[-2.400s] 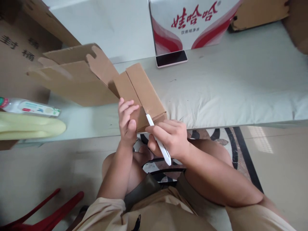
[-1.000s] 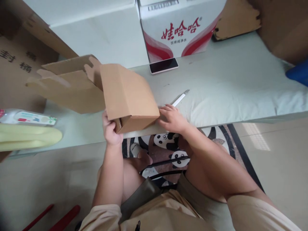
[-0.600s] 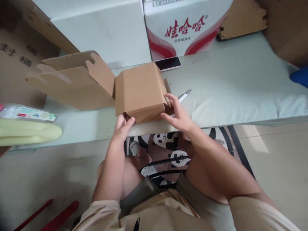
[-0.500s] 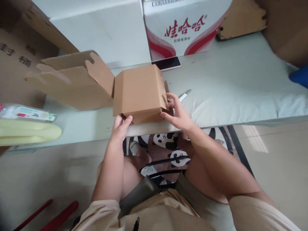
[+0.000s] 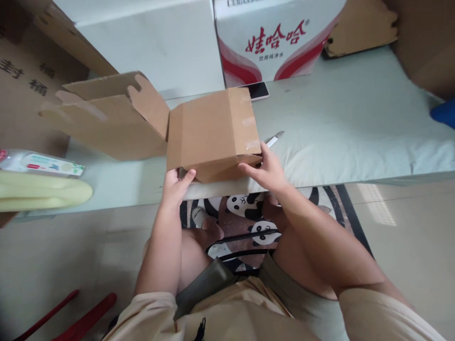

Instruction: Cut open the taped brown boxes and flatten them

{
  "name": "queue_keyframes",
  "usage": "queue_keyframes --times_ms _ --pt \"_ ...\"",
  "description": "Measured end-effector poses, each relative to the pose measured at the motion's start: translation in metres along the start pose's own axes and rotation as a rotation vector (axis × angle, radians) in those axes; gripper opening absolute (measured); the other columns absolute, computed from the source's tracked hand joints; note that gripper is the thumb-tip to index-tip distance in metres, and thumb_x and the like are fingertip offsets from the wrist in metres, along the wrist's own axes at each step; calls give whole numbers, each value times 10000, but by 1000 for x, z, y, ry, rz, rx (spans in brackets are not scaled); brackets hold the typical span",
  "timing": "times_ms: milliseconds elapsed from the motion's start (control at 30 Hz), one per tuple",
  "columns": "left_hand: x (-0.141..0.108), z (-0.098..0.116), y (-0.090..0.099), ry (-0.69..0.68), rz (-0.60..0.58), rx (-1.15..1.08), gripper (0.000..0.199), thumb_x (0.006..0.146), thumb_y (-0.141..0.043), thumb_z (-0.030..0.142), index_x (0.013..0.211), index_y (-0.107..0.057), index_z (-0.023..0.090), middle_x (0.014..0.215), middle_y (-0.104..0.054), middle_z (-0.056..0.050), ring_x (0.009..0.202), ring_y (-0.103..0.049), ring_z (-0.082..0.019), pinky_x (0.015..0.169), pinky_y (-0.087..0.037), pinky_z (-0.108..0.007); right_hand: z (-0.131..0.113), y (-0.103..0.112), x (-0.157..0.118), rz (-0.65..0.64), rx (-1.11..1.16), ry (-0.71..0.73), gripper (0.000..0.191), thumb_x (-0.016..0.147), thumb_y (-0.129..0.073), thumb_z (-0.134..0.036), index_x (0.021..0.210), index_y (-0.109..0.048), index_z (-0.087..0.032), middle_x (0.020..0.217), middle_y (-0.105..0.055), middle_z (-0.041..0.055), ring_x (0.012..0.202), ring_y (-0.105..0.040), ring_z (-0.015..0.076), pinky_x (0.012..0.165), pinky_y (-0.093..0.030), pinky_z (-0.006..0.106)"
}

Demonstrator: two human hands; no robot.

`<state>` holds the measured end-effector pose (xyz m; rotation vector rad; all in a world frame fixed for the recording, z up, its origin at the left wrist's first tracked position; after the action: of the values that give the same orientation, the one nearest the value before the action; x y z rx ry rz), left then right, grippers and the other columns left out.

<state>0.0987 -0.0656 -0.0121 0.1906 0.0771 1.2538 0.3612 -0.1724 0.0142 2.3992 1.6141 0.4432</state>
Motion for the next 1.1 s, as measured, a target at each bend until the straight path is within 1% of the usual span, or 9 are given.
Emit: queue_keyframes --times_ms 133,333,500,633,800,867,967,1033,1100 --pt "-1 5 -7 -20 12 -85 603 664 -859 630 1050 -703 194 976 -783 -126 1087 -742 -278 1037 -563 -445 -6 -1 -3 -16 9 -69 370 717 -763 -491 928 -738 -189 881 -772 67 826 -720 240 749 -596 389" --pt "0 1 -9 -18 -3 -229 767 548 -876 716 1105 -688 224 958 -780 -103 1066 -746 -269 1029 -572 -423 -10 0 -3 4 82 -73 305 701 -758 -479 784 -763 -186 824 -772 65 771 -702 224 705 -568 374" --pt "5 -2 -3 -78 152 -235 749 527 -903 691 1058 -675 215 962 -756 -75 1030 -740 -236 983 -575 -357 -11 4 -3 31 84 -130 345 693 -772 -510 715 -725 -169 730 -702 54 693 -647 200 622 -518 337" --pt "5 0 -2 -119 237 -192 709 548 -914 653 1027 -638 209 1012 -750 -81 983 -743 -225 955 -591 -366 -6 7 -4 28 63 -122 352 735 -750 -519 703 -687 -175 693 -651 35 671 -607 179 608 -495 320" --pt "-2 5 0 -161 188 -83 657 627 -884 627 1062 -627 208 990 -738 -82 916 -741 -230 892 -605 -390 8 9 -2 169 133 -124 560 857 -571 -693 582 -500 -210 580 -457 -3 594 -516 148 562 -462 303" --pt "-6 5 3 -185 127 -86 582 684 -839 622 1048 -640 214 965 -724 -74 903 -730 -236 857 -597 -388 10 8 0 237 154 -175 547 869 -565 -699 617 -504 -217 587 -427 -9 578 -492 146 539 -443 296" --pt "-7 3 7 -175 73 -170 438 771 -707 628 921 -675 218 831 -684 -47 794 -699 -231 743 -580 -374 9 7 3 350 194 -196 477 873 -580 -641 648 -491 -230 613 -420 -8 581 -476 149 532 -427 291" --pt "-5 0 11 -138 119 -152 370 797 -672 579 869 -684 216 774 -667 -36 748 -676 -215 716 -569 -358 8 9 4 403 189 -133 453 883 -564 -595 635 -446 -235 613 -402 -6 586 -465 151 545 -427 295" --pt "-1 -3 15 -116 203 -60 331 796 -715 512 939 -696 215 876 -711 -50 851 -696 -214 814 -575 -356 8 14 3 414 171 -47 450 894 -546 -559 618 -394 -238 596 -362 -8 562 -425 147 530 -397 299"
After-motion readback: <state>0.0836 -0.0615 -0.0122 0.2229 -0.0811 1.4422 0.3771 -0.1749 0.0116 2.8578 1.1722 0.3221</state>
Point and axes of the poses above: each hand's wrist, its own x-axis towards the middle knuckle, its own y-axis out of the back of the hand, z = x × y, the point moved 1 cm from there along x, towards the middle knuckle
